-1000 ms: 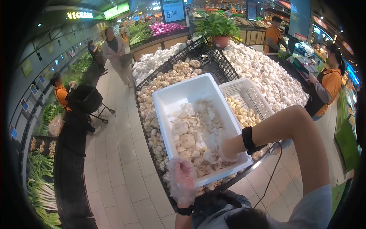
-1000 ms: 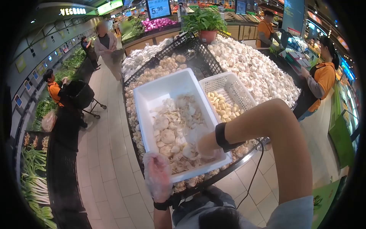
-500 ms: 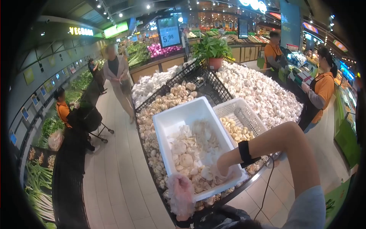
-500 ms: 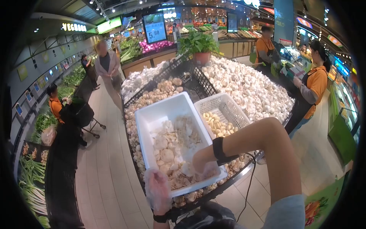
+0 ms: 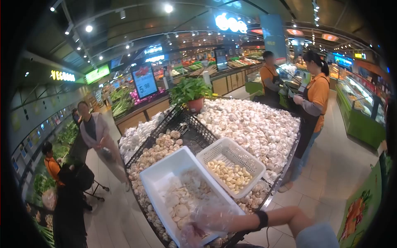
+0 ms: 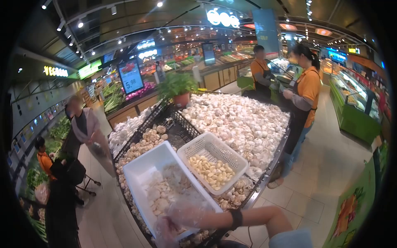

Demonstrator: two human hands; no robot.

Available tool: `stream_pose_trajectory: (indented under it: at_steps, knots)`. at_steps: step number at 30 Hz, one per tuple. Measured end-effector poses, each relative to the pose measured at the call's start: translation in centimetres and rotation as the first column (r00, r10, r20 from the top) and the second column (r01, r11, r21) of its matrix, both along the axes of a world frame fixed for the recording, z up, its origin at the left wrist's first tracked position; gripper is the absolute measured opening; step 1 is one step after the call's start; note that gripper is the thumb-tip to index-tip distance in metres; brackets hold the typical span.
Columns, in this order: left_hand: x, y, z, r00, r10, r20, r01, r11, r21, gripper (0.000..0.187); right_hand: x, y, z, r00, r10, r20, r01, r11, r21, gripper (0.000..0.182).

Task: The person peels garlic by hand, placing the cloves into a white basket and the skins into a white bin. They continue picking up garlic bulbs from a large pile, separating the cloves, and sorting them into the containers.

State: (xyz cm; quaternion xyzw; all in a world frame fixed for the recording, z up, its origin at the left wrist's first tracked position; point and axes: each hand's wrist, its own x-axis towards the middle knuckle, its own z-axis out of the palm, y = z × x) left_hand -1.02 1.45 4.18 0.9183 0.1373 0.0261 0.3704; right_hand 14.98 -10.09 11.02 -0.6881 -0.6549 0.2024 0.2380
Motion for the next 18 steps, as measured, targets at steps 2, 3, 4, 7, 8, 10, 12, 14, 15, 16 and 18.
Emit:
stream_pose_trajectory:
  at_steps: [2,3,4,7,8,10,12,14,15,16,18]
  knots:
    - [-0.1,-1.4,2.6,0.996,0.001,0.088,-0.005,0.999,0.041,0.056,-1.3,-0.6,-0.8,0.977,-0.061,0.203,0.031,0.988,0.150,0.014]
    - [-0.1,-2.4,3.6,0.984,0.016,0.179,-0.028,0.997,0.068,0.056,-2.2,-0.6,-2.0,0.911,-0.133,0.391,0.018,0.958,0.286,0.013]
    - [-0.1,-3.4,4.4,0.963,0.029,0.269,-0.056,0.994,0.092,0.056,-2.6,0.1,-5.0,0.908,-0.187,0.375,0.040,0.930,0.366,0.017]
    - [0.1,-5.2,5.5,0.848,0.067,0.525,-0.160,0.978,0.134,0.056,-3.6,-0.6,-4.3,0.933,-0.258,0.249,0.113,0.871,0.478,0.015]
    - [0.1,-5.1,5.0,0.848,0.069,0.525,-0.165,0.976,0.139,0.056,-3.6,-0.9,-3.5,0.935,-0.254,0.247,0.109,0.870,0.481,0.015]
    - [0.1,-4.7,3.7,0.860,0.215,0.463,-0.077,0.951,-0.300,0.066,-4.0,-2.0,0.7,0.825,-0.155,-0.544,0.281,0.947,0.156,0.013]
    - [0.0,-4.7,3.5,0.887,0.256,0.384,-0.086,0.909,-0.408,0.072,-8.0,-2.2,2.3,0.762,-0.337,-0.553,0.572,0.751,0.330,0.015]
    - [-0.1,-4.6,3.4,0.923,0.283,0.259,-0.104,0.835,-0.541,0.077,-7.9,-1.6,-0.7,0.645,-0.478,-0.596,0.763,0.444,0.469,0.018]
    - [-0.2,-4.4,3.2,0.930,0.262,0.257,-0.104,0.861,-0.498,0.077,-5.1,-0.9,-5.1,0.856,-0.509,-0.085,0.437,0.625,0.647,0.025]
    - [-0.3,-4.2,3.0,0.935,0.230,0.271,-0.107,0.909,-0.402,0.076,-3.8,-0.3,-7.9,0.794,-0.406,0.453,0.061,0.794,0.604,0.037]
    - [-0.5,-3.7,2.6,0.943,0.174,0.284,-0.127,0.976,-0.176,0.076,-5.1,-0.2,-8.4,0.823,-0.378,0.424,0.117,0.843,0.525,0.037]
